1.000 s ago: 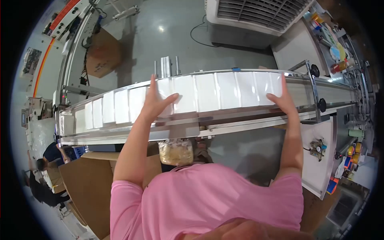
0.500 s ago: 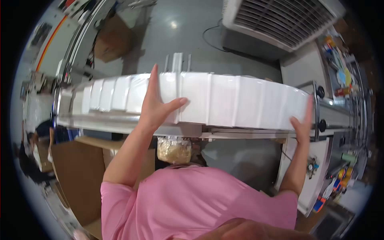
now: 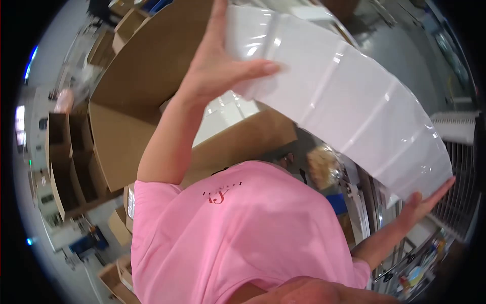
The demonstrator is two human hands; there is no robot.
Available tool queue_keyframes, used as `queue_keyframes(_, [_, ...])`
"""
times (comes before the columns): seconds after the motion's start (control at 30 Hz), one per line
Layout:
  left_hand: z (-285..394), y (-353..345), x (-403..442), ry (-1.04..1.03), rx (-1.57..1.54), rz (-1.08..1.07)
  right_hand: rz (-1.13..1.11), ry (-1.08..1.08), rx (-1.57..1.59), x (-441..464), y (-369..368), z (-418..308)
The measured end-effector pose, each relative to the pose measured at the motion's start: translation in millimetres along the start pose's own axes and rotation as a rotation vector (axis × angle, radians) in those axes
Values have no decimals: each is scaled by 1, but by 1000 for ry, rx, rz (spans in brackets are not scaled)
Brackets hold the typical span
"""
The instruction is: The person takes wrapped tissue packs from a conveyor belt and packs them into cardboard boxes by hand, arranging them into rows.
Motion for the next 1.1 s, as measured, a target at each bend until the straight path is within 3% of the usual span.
queue_keyframes(0.17, [-91,173,-59,167,-122,364,-214,175,369,55,-187,-69])
queue_keyframes(0.23, [-147,230,-89,261,-188,462,-368,-45,470,56,-268,-114])
queue_keyframes(0.33, [-225,297,-124,438,-242,603,-556,61,558,44,-390,-160])
queue_keyframes(0.53, [-386,347,-183,781,-117,695,-880,48,661,-51,-571,-170])
queue_keyframes(0.63, [-464,343,-216,1003,-34,591,-1249,20,481,-129,-632,-137])
queue_keyframes(0.67, [-474,337,-218,1077,-54,509,-1381,23,391,-147,-649,-123])
queue_keyframes(0.73, [-526,346,-226,948,-48,512,-1415,13,294,-145,-654,-130])
queue_keyframes(0.77, [-528,348,-231,959,148,487,-1418,5,243,-142,-644,-133])
queue_keyframes(0.9, [-480,325,-213,1008,757,334,-1489,59,-3,-131,-628,-137])
queue_keyframes(1.1, [-463,289,-237,1159,892,87,-1718,144,-205,-125,-596,-169])
Point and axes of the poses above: each hand's wrist, its own x-axis towards the middle knuckle, its own y-axis out of the back of the hand, z = x × y, the point moved 4 cm from there along x, towards the middle knuckle, and after that the axes turned 14 degrees about y, right-handed, at the moved point
